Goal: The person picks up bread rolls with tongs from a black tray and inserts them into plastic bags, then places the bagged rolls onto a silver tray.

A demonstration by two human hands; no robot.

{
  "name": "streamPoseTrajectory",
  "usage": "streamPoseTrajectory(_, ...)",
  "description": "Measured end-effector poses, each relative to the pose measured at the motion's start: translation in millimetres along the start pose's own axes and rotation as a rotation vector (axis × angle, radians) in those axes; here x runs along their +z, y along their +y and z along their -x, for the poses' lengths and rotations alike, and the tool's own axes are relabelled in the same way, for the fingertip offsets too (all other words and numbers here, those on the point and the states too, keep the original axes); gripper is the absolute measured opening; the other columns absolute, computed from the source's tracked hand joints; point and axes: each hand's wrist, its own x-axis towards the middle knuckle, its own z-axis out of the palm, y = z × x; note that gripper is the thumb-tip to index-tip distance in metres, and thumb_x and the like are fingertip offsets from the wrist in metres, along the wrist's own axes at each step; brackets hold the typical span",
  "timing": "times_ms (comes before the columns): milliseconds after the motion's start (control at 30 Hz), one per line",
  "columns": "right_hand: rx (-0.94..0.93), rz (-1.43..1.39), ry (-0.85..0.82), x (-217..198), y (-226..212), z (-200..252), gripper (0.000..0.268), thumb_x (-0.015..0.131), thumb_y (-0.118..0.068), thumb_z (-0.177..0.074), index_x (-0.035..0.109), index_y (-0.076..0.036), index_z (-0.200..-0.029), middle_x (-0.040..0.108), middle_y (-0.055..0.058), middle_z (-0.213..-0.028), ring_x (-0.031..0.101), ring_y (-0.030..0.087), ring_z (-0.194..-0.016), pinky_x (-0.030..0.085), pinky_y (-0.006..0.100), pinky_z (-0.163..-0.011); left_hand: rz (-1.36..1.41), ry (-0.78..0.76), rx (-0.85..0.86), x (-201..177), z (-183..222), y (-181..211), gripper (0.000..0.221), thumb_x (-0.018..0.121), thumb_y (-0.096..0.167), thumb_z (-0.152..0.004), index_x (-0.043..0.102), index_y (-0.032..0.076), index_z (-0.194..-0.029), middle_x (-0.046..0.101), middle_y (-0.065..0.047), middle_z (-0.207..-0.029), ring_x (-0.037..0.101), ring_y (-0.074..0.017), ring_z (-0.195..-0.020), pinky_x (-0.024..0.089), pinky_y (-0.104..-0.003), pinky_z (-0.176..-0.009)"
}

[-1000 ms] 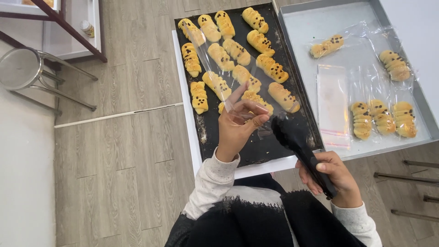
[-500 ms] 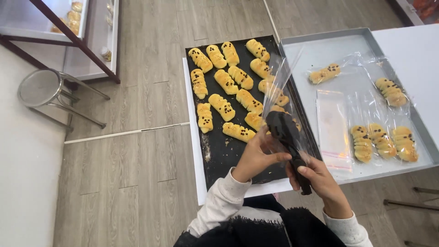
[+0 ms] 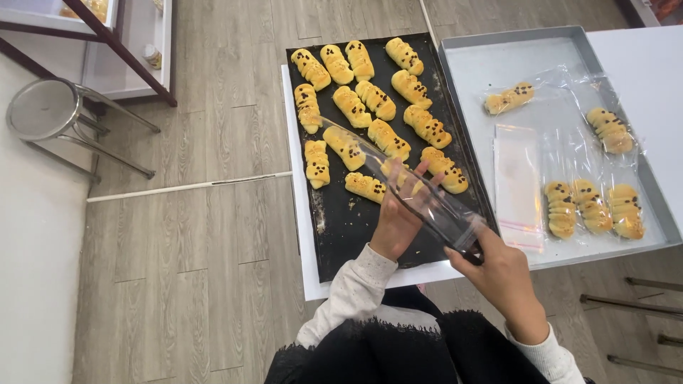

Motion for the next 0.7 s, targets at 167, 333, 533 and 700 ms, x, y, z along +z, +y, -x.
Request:
streamPoseTrajectory(167, 0.061, -0.236, -0.114, 12, -10, 9, 0.054, 0.082, -0.034, -0.081, 0.067, 0.0, -0.12, 0.077, 0.023, -0.084, 0.077, 0.039, -0.081, 0.066, 0.047, -0.064, 0.153, -0.152, 0.046, -18, -9, 2, 0.127, 0.082, 0.063, -0.071, 0.009, 0.025, -0.168, 0.027, -0.02, -0.166, 0.04, -0.0421, -0.144, 0.037, -0.057, -0.118)
streamPoseTrajectory(333, 0.135, -0.263, -0.143, 14, -21, 8, 0.054, 0.082, -0.031, -0.081, 0.067, 0.001, -0.122, 0.076, 0.026, -0.09, 0.076, 0.042, -0.086, 0.066, 0.049, -0.067, 0.066, -0.077, 0.089, -21, -10, 10, 0.134, 0.079, 0.072, -0.068, 0.002, 0.026, -0.168, 0.034, -0.019, -0.161, 0.044, -0.0409, -0.141, 0.043, -0.058, -0.114)
streamPoseTrajectory(533, 0.195, -0.323, -0.147, 43, -1, 21, 0.051, 0.082, -0.032, -0.083, 0.071, -0.001, -0.122, 0.078, 0.025, -0.092, 0.076, 0.041, -0.09, 0.065, 0.047, -0.072, 0.023, -0.02, 0.155, -36, -7, 25, 0.114, 0.072, 0.059, -0.081, 0.009, 0.018, -0.167, 0.05, -0.016, -0.148, 0.056, -0.0356, -0.13, 0.053, -0.053, -0.107)
streamPoseTrajectory(700, 0.232, -0.643, -0.199, 52, -15, 14, 0.051, 0.081, -0.023, -0.082, 0.066, 0.003, -0.123, 0.067, 0.015, -0.049, 0.06, 0.019, -0.038, 0.047, 0.028, -0.037, 0.013, -0.046, 0.095, -45, 4, 9, 0.11, 0.07, 0.051, -0.076, 0.016, 0.015, -0.165, 0.058, -0.022, -0.135, 0.066, -0.0353, -0.117, 0.06, -0.047, -0.099)
